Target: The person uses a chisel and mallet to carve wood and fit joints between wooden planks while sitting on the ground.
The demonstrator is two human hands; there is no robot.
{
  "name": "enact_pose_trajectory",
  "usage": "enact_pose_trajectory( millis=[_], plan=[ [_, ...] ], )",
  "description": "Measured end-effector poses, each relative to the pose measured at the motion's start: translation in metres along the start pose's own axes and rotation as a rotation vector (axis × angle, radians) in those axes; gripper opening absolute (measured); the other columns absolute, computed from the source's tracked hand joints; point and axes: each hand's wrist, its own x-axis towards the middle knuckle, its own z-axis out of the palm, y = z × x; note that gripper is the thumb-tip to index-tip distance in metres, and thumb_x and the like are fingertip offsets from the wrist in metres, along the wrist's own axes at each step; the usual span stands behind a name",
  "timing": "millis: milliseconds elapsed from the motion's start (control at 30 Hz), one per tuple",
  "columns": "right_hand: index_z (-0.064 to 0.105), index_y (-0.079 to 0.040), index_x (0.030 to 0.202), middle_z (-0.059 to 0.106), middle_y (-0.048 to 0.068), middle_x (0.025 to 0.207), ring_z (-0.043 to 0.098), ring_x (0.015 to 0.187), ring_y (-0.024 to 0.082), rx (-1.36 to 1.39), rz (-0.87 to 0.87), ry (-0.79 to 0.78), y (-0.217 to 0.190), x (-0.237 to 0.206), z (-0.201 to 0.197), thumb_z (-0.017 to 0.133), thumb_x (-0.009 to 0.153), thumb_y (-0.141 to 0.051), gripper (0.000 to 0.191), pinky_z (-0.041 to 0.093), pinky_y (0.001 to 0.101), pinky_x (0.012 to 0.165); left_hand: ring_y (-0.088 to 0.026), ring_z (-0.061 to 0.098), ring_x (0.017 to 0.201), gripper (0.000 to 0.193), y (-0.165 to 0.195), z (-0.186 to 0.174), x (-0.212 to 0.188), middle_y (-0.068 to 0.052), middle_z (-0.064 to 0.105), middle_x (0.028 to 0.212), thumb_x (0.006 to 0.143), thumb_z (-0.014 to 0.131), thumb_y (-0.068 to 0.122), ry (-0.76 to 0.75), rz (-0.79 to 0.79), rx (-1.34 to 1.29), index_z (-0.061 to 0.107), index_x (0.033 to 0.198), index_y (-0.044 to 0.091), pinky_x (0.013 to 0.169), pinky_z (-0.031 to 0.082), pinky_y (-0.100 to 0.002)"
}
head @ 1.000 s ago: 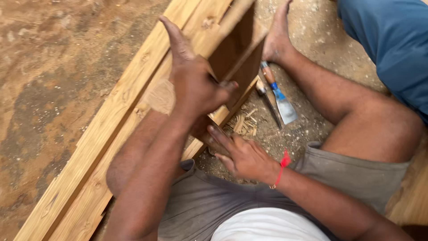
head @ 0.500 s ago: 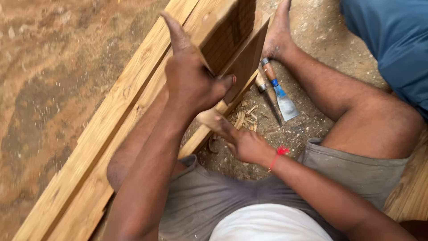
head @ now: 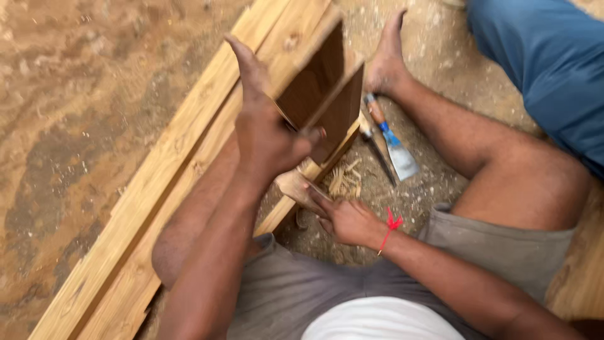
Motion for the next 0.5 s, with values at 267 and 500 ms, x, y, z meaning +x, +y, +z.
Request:
enact_pose_trajectory(
  millis=[267,500],
  plan=[
    [0.019,-0.023,0.162,0.066,0.028,0.088,0.070,0.075,0.046,0.112,-0.040,0.142,0.000,-0.006,-0.006,0.066,0.091,-0.032,0.086,0.057,0.0577,0.071,-0.020,0.076,0.100,0.067,0.014,-0.010,0.001,-0.009,0.062,0.148,0.064,0.094,0.035,-0.144,-0.063,0.033,0.069,0.126,0.034,0.123,0.041,-0.027],
    [0.016,-0.023,0.164,0.065,0.027,0.092,0.069,0.072,0.046,0.072,-0.147,0.223,-0.005,-0.019,-0.007,0.063,0.098,-0.041,0.083,0.060,0.0543,0.070,-0.019,0.077,0.088,0.073,0.014,-0.010,-0.002,-0.008,0.077,0.117,0.064,0.097,0.026,0.001,0.152,0.032,0.068,0.130,0.017,0.103,0.054,-0.030]
  ],
)
